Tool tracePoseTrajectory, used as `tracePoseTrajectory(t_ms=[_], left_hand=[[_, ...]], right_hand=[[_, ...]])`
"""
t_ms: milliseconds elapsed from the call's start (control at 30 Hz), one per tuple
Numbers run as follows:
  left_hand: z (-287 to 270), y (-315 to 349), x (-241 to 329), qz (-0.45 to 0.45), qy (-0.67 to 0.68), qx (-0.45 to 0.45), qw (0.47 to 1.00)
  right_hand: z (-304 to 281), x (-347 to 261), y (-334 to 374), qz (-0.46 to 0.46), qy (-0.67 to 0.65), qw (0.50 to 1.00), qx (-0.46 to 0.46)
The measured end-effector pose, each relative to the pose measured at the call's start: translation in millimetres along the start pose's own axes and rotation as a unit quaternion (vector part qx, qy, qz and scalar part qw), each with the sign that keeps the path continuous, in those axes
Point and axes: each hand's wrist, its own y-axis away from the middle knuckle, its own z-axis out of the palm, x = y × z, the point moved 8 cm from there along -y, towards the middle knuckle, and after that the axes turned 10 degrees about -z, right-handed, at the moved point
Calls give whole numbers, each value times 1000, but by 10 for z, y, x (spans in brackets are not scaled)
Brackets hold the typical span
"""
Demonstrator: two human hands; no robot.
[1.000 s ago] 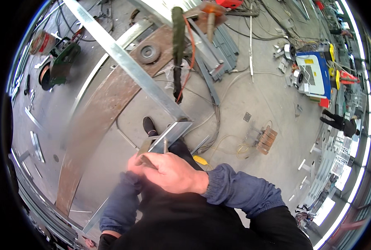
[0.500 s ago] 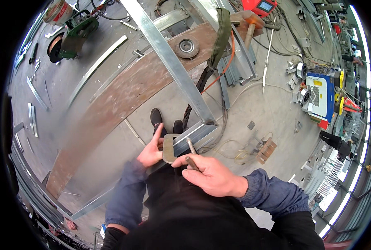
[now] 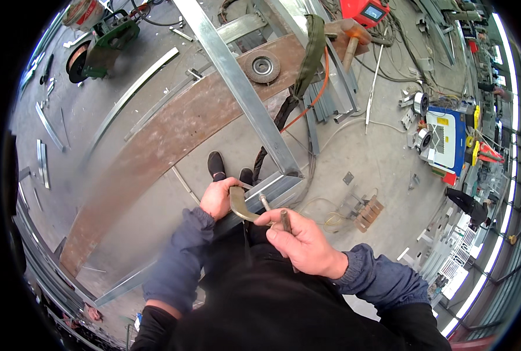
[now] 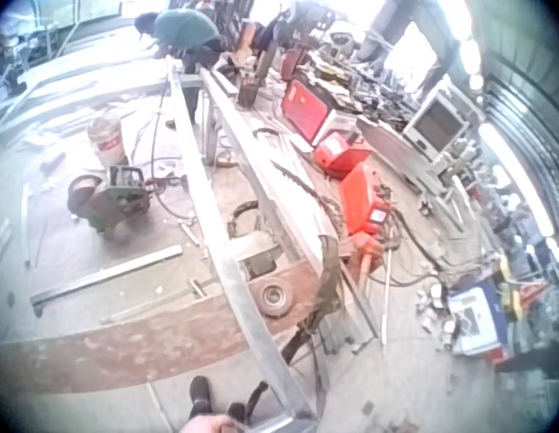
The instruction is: The person measures and marks a metal frame using a try square, then uses an angle grinder to cut the frame, producing sparks. They repeatedly measure, adjust, and grind the frame to achieve the desired shape and fit.
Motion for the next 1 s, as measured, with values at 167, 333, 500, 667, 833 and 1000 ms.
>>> tracePoseTrajectory(t_ms=[167, 333, 500, 667, 833, 1000], left_hand=[[53, -198, 122, 7, -35, 9, 999], [59, -153, 159, -58, 13, 30, 998], [63, -70, 97, -30, 3, 85, 996], [79, -20, 84, -14, 8, 102, 995], [136, -52, 47, -38, -15, 86, 995], [143, -33, -13, -39, 25, 79, 996]], right_hand=[[-49, 30, 54, -50, 0, 995, 92], [-21, -128, 132, -97, 266, 955, 85], [20, -361, 171, -76, 456, 887, 2], [130, -466, 151, -18, 577, 810, -105], [414, -523, 174, -112, 676, 634, -359], [571, -742, 84, -248, 702, 544, -388]])
